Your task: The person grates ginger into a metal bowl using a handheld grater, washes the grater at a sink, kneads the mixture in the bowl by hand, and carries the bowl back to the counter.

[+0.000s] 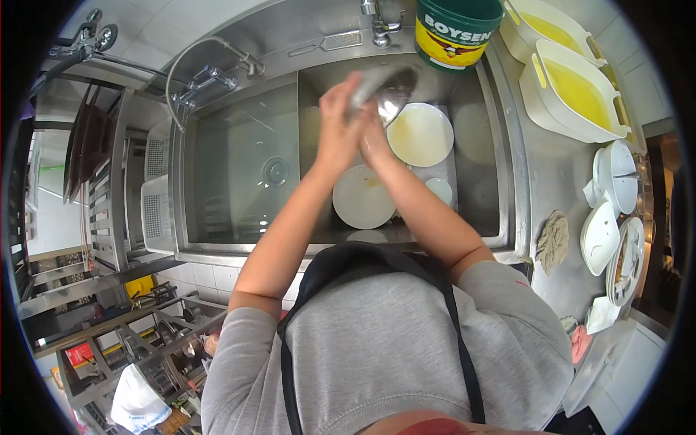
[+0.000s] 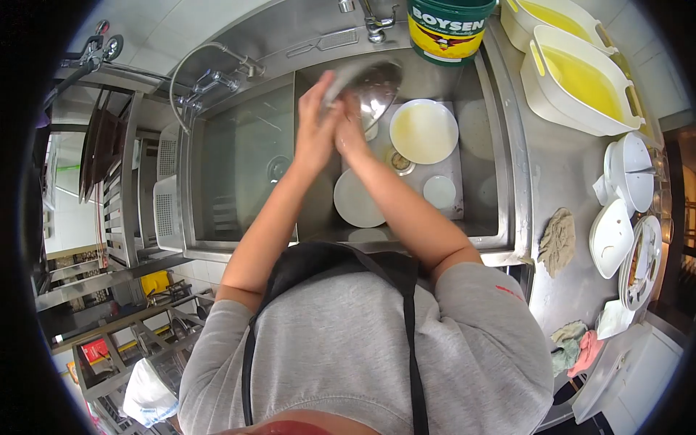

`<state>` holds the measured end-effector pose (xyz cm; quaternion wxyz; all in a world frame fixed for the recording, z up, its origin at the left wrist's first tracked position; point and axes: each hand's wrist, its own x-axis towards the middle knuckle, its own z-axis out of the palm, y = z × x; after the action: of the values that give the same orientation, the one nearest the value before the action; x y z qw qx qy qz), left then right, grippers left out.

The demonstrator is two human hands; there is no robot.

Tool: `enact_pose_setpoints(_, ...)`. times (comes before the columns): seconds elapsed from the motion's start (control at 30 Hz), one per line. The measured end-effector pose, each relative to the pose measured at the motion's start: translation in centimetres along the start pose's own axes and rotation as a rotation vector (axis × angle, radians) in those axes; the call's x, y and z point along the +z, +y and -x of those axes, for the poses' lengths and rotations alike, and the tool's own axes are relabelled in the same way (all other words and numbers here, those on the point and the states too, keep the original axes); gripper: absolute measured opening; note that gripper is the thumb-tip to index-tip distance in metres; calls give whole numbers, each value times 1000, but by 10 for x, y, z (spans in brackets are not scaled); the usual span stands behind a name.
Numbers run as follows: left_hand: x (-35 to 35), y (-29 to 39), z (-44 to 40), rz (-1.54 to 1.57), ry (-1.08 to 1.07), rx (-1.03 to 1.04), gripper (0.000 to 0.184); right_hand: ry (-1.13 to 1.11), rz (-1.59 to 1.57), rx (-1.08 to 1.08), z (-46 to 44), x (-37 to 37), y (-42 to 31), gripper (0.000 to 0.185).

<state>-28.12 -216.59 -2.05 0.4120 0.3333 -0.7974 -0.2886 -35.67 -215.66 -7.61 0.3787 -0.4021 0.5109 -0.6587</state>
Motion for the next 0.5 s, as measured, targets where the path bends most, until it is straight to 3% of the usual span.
enact_pose_setpoints(0.07,-2,-29,13,694,76,-565,51,-127,279,-4,-2,-13,7,41)
enact_pose_setpoints(0.1,-5,-42,22,699,81,-566,51,-198,432,-46,0,-25,5,40)
enact_pose_setpoints(0.13,-9,-56,30,874,143,-827,52,-274,584,-95,-2,-38,-5,39)
enact_pose_setpoints(0.17,-12,-63,38,1047,208,-1093,54,-321,437,-23,-15,-51,-12,36)
enact_pose_setpoints(0.2,-14,-65,44,1053,224,-1096,54,-368,289,55,-34,-63,-15,34)
enact_pose_setpoints(0.27,-19,-66,58,1232,301,-1101,62,-115,567,-163,-74,-78,-16,27)
enact_pose_setpoints(0.33,-29,-60,68,1252,303,-1088,63,-15,910,-411,-115,-86,-23,26)
enact_pose_setpoints(0.4,-42,-51,76,1265,314,-1069,65,-40,1135,-575,-160,-90,-11,27)
enact_pose_setpoints(0.5,-61,-40,91,1261,355,-1046,67,-63,1554,-586,-206,-100,0,30)
